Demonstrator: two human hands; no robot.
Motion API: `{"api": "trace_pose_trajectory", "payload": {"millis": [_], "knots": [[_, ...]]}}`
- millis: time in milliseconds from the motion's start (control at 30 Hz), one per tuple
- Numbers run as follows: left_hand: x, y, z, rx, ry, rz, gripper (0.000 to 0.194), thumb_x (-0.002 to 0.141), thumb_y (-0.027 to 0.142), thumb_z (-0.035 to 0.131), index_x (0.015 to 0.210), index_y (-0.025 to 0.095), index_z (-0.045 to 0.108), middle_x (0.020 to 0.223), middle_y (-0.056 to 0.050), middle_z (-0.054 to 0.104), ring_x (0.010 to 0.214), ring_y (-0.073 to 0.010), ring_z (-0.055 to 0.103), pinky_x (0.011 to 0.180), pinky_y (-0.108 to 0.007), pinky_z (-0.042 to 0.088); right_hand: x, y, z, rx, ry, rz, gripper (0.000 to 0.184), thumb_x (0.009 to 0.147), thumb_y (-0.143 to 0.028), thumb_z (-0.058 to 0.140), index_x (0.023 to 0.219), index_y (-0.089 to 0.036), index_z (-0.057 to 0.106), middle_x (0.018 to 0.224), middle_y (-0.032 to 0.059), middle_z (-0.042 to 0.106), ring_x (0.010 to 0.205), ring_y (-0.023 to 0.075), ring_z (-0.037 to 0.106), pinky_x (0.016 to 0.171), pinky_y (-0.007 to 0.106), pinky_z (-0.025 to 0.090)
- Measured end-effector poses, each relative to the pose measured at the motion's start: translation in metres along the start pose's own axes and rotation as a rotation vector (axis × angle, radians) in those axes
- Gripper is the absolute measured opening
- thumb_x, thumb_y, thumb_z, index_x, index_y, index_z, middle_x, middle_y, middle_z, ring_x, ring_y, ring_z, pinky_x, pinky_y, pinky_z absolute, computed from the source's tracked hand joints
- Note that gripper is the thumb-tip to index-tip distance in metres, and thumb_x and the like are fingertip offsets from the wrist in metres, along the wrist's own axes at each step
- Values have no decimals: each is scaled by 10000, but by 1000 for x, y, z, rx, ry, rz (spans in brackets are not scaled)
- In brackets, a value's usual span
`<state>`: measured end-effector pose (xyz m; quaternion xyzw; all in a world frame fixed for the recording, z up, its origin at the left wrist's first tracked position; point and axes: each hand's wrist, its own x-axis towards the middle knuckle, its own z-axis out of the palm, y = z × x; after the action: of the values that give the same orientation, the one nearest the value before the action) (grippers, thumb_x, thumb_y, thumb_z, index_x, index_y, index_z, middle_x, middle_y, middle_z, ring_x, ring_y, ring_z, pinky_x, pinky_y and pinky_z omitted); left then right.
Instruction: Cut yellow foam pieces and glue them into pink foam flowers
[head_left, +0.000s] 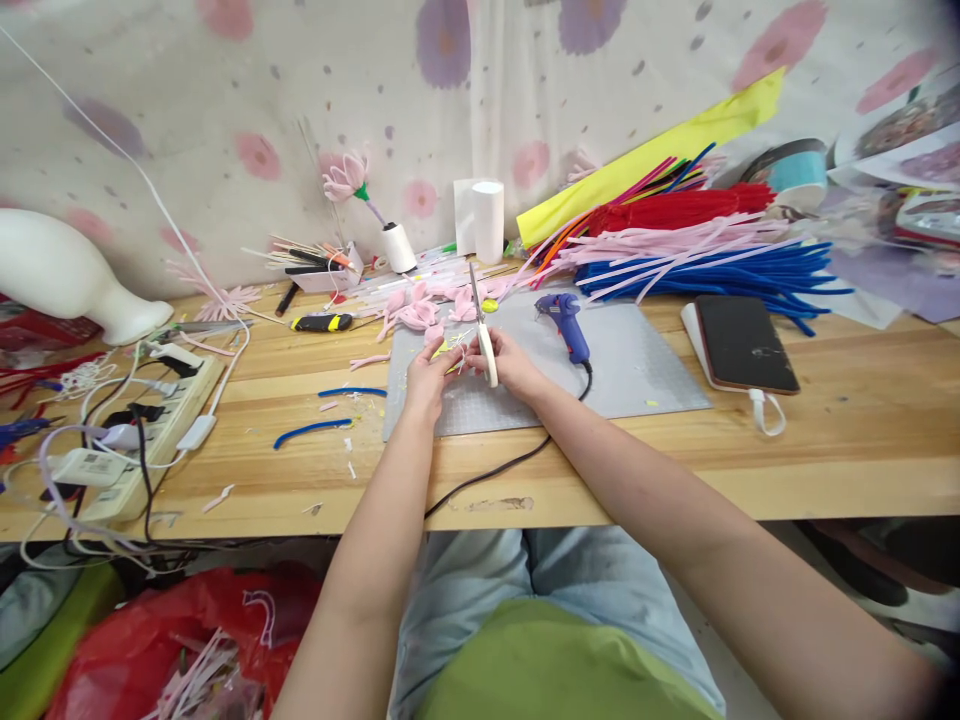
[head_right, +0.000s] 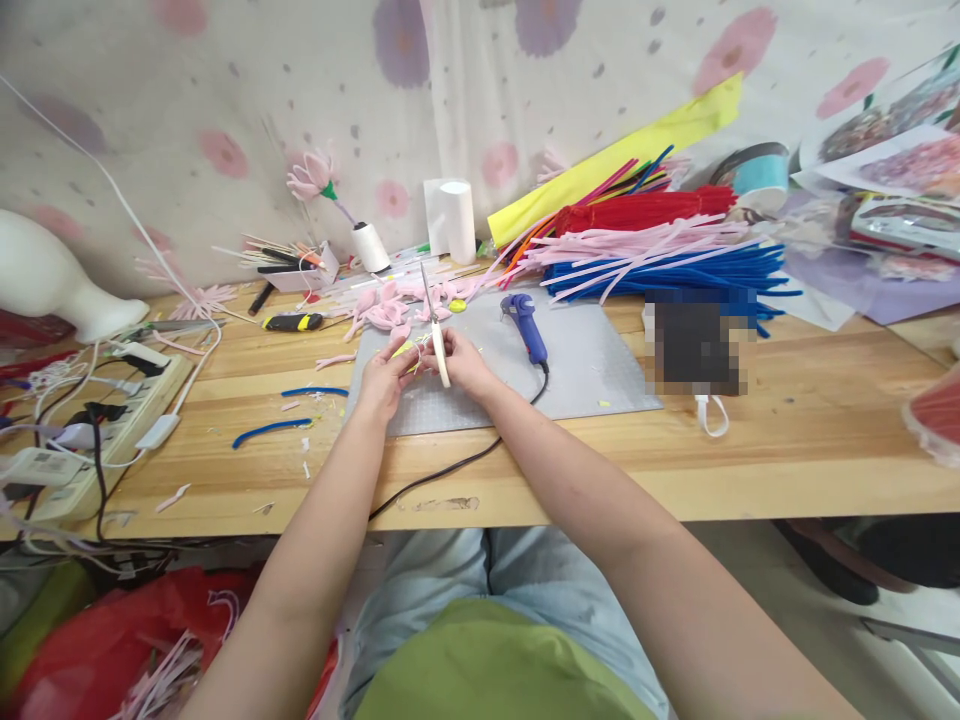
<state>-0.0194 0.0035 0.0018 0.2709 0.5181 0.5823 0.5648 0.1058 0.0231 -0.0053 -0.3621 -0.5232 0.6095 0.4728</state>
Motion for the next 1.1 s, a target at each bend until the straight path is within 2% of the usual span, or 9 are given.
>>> {"api": "trace_pose_trajectory", "payload": {"millis": [100,200,267,367,500,633,700,933,1100], "knots": [[2,1,-1,9,55,52,551,653,138,728,1155,130,502,790,-41,692,726,-126,664,714,-250,511,3,1,-3,-12,3,-18,420,487,-294,763,760,-190,461,636,-57,539,567,85,515,545,240,431],[10,7,-9,21,245,171,479,703,118,672,1141,145,480,780,-26,667,733,-114,658,723,-242,504,6,-1,-9,-27,32,-27,418,476,-269,755,759,-191,458,655,-47,564,570,87,513,554,244,425],[17,10,-18,47,376,317,450,739,103,618,1151,159,447,794,-18,649,758,-107,655,745,-239,496,8,-3,-15,-43,35,-29,405,468,-243,746,752,-191,463,664,-41,579,572,86,513,557,242,420],[22,9,-28,195,423,573,416,791,90,524,1177,180,398,801,-5,626,813,-100,648,815,-240,473,9,-6,-22,-84,2,-19,358,467,-198,718,738,-185,484,671,-37,595,586,87,519,565,234,413],[12,0,-21,486,243,731,424,799,90,490,1199,187,384,822,-13,618,854,-117,630,816,-243,453,7,-9,-22,-147,-70,23,313,462,-161,700,702,-174,501,657,-32,601,614,100,539,572,226,408],[0,-11,-10,707,-39,649,429,803,135,514,1214,202,412,801,-13,640,759,-134,615,739,-264,456,5,-10,-17,-154,-118,33,349,444,-179,746,697,-172,504,639,-44,584,611,100,539,576,224,412],[0,-15,-9,745,-122,596,442,805,164,532,1230,208,420,795,-14,650,716,-137,604,731,-281,456,4,-9,-16,-170,-98,19,366,443,-201,765,695,-171,502,641,-46,578,608,99,537,581,229,416],[11,-24,-11,485,-241,477,557,802,285,591,1299,212,350,700,8,613,641,-132,599,691,-300,487,6,-6,-20,-256,-21,-5,375,490,-265,772,733,-169,504,664,-24,597,601,116,550,572,250,417],[10,-24,-6,353,-283,405,608,775,239,611,1311,220,325,704,23,571,641,-132,610,650,-294,511,7,-6,-20,-226,11,20,419,454,-305,796,711,-170,496,617,-40,573,541,92,510,503,224,378]]}}
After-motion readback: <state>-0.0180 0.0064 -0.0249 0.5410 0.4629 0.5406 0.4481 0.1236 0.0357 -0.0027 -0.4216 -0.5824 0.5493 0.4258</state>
